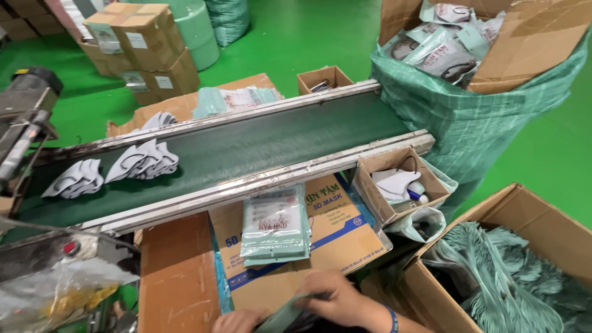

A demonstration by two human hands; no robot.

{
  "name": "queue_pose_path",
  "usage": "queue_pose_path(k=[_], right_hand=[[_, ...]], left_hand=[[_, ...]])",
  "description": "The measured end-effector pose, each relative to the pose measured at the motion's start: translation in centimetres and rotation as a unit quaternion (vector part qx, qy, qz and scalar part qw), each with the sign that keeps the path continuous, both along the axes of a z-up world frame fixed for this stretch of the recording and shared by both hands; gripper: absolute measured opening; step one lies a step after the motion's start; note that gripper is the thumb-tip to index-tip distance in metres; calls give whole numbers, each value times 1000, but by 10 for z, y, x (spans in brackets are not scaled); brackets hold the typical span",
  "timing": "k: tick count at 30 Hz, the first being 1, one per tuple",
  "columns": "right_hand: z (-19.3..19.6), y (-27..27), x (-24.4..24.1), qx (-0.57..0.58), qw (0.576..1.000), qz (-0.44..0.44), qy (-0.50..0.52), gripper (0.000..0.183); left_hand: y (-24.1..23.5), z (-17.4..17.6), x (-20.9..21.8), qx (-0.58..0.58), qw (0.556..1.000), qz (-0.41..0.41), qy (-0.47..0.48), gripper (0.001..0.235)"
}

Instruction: The recorder is packaging face masks by counting them, stacking them, and placing them into individual plastic pouches at a conveyor belt.

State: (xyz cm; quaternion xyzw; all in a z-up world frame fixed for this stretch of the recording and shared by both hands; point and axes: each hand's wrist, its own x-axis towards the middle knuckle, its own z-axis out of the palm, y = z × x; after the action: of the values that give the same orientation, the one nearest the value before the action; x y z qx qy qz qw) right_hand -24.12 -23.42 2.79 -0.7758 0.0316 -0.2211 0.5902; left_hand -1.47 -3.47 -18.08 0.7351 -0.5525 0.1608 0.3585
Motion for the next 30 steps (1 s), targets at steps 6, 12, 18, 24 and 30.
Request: queue_pose_path(k=[6, 12, 18, 24, 30], right_hand=[[28, 15, -2, -65, 996, 68, 6, 13], [9, 12, -5, -94, 982, 148, 74, 43], [-6, -106, 12, -165, 955, 62, 237, 33], [70, -328, -22, 153, 926, -297, -175, 24], [-80, -215, 20, -289, 908, -302, -22, 31]], left_hand=[[10, 40, -3, -33, 994, -97, -27, 29], [48, 3, 11, 88, 991, -74, 64, 15], [55, 121, 0, 81, 943, 87, 312, 30], [55, 185, -29, 51, 931, 98, 347, 21], [39, 192, -25, 61, 951, 7, 302, 17]])
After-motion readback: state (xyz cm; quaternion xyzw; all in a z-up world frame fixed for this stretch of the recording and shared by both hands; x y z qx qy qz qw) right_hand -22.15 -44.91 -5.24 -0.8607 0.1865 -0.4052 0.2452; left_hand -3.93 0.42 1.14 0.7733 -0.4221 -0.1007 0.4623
